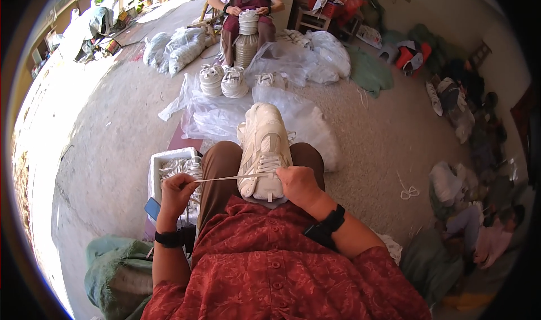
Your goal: Lacing white athletic shoes in a workshop setting.
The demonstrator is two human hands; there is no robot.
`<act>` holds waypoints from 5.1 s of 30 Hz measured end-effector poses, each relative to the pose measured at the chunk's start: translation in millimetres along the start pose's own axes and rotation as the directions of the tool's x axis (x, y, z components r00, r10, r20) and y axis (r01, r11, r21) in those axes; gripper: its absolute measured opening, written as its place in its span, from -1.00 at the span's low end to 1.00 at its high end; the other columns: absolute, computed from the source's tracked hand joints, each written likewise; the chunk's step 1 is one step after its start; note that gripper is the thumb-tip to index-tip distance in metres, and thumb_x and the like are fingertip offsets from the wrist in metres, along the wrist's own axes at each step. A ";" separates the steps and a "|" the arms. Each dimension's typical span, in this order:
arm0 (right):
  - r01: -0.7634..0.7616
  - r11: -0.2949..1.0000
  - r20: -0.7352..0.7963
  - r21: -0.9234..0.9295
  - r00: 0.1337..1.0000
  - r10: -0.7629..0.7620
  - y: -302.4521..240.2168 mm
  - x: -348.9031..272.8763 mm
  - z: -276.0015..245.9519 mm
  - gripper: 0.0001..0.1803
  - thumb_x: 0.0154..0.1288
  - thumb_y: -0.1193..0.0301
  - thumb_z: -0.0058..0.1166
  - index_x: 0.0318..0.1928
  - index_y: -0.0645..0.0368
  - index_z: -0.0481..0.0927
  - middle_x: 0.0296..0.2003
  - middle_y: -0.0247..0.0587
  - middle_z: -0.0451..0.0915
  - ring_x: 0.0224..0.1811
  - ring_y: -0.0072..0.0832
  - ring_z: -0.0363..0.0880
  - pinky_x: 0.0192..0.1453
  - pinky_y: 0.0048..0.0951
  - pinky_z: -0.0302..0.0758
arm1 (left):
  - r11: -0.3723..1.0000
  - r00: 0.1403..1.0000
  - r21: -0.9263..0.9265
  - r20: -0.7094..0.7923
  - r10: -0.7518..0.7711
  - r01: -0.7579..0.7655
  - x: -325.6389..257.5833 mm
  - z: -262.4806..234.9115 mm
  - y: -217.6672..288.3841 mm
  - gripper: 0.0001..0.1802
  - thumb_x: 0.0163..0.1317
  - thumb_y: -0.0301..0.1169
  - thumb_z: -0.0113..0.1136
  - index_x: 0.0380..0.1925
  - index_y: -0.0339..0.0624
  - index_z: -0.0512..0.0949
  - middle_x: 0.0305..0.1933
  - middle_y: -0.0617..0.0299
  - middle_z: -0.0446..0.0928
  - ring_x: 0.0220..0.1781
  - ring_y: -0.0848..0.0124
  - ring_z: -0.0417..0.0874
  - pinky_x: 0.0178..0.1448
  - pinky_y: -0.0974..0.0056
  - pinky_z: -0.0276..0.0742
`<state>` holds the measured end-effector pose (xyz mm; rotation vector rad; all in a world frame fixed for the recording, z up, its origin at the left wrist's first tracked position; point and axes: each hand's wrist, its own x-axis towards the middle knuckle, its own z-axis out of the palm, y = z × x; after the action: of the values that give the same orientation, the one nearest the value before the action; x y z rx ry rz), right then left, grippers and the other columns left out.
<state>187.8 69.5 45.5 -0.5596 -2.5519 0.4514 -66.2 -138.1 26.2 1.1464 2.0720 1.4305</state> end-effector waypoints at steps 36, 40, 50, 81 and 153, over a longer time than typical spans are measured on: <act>-0.420 0.759 0.396 0.498 0.889 0.232 22.9 27.7 -3.9 -0.90 0.07 0.56 0.03 -0.55 0.29 0.49 -0.71 -0.37 0.42 -0.70 -0.68 0.31 -0.60 -0.56 0.28 | 0.996 0.993 0.086 0.115 -0.018 0.008 -9.9 16.2 1.2 -0.90 0.01 -0.52 0.28 -0.54 -0.33 0.57 -0.65 0.20 0.51 -0.60 0.55 0.46 -0.47 0.37 0.37; -0.665 0.405 0.624 0.628 0.741 0.248 31.5 32.1 -8.7 -0.84 0.12 0.49 0.06 -0.57 0.29 0.50 -0.74 -0.36 0.43 -0.74 -0.65 0.36 -0.62 -0.55 0.29 | 0.999 1.000 0.038 0.013 0.029 -0.029 -7.4 23.0 -6.4 -0.91 0.03 -0.54 0.27 -0.55 -0.33 0.57 -0.64 0.28 0.51 -0.58 0.61 0.43 -0.48 0.43 0.33; -0.261 0.936 0.375 0.235 0.913 0.161 13.0 20.1 2.4 -0.85 0.07 0.43 0.16 -0.51 0.23 0.49 -0.66 -0.02 0.51 -0.62 -0.22 0.53 -0.46 -0.25 0.45 | 0.945 0.821 0.220 -0.473 0.320 -0.241 0.8 12.1 4.7 -0.91 0.02 -0.63 0.22 -0.52 -0.29 0.49 -0.53 0.12 0.47 -0.53 0.29 0.50 -0.43 0.32 0.38; 0.287 0.943 -0.084 -0.168 0.949 -0.304 29.9 -39.2 -24.1 -0.92 0.11 0.51 0.05 -0.49 0.16 0.45 -0.72 -0.26 0.32 -0.71 -0.34 0.38 -0.66 -0.34 0.30 | 0.981 0.917 0.181 -0.398 0.012 0.066 41.9 6.5 -11.7 -0.86 0.09 -0.55 0.19 -0.59 -0.31 0.46 -0.71 0.27 0.37 -0.62 0.57 0.32 -0.51 0.35 0.27; -0.262 0.851 -0.215 0.454 0.895 0.390 19.8 -23.9 27.6 -0.81 0.06 0.47 0.15 -0.55 0.25 0.42 -0.60 0.04 0.45 -0.54 -0.03 0.46 -0.44 -0.16 0.37 | 0.733 0.934 -0.599 0.324 -0.147 0.323 22.0 106.9 29.7 -0.85 0.18 -0.48 0.19 -0.57 -0.15 0.51 -0.56 0.47 0.45 -0.51 0.69 0.36 -0.40 0.53 0.28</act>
<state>198.4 69.7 5.4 -0.8359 -1.9863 0.9299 6.4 -52.6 11.7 0.6929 1.3037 1.5787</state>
